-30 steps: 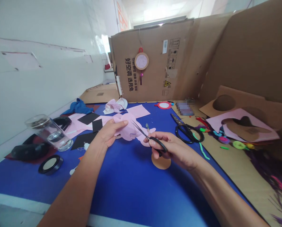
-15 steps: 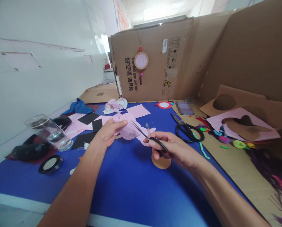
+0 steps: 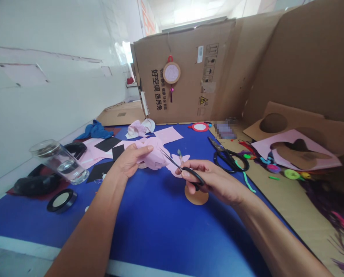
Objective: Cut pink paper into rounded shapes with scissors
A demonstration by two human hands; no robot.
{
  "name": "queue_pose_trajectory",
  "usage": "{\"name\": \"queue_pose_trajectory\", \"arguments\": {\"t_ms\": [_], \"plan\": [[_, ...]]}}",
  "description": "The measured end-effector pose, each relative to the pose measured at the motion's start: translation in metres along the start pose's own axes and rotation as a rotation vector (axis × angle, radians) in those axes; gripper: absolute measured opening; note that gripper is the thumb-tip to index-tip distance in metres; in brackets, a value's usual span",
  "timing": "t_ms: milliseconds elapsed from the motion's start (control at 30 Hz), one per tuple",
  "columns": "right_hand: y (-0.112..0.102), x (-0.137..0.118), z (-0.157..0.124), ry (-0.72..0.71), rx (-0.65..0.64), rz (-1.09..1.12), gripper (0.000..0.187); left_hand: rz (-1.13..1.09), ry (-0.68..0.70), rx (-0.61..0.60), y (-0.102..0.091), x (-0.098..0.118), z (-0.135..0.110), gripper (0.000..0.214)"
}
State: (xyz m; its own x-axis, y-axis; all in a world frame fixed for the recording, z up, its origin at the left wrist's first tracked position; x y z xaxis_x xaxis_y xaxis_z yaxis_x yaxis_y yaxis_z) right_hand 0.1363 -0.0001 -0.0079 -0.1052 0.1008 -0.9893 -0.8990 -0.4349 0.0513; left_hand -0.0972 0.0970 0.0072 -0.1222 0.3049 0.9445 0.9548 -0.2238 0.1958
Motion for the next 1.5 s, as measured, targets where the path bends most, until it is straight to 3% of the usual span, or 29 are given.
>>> {"name": "queue_pose_trajectory", "arguments": {"t_ms": [567,933,1500], "plan": [[0.007,-0.003,0.001,0.024,0.01,-0.161,0.057,0.068,-0.007,-0.05,0.0,-0.003,0.002,0.038],[0.013,-0.008,0.005,-0.001,0.036,-0.186,0.047,0.089,-0.088,-0.006,0.0,-0.008,0.002,0.04],[0.013,0.006,0.01,-0.043,0.08,-0.278,0.038,-0.019,-0.042,-0.111,0.019,-0.012,0.002,0.036]]}}
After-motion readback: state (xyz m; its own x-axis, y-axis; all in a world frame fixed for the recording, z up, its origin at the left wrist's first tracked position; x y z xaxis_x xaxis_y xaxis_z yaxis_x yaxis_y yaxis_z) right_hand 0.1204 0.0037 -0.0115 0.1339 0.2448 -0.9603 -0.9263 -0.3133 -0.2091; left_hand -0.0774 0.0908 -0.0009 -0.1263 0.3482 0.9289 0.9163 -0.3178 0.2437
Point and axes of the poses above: each hand's wrist, its own z-axis towards the middle knuckle, its own y-axis out of the palm, x = y × z, the point moved 5 cm from there along z, towards the middle knuckle, and after that the axes turned 13 degrees about -y, right-handed, at the moved point
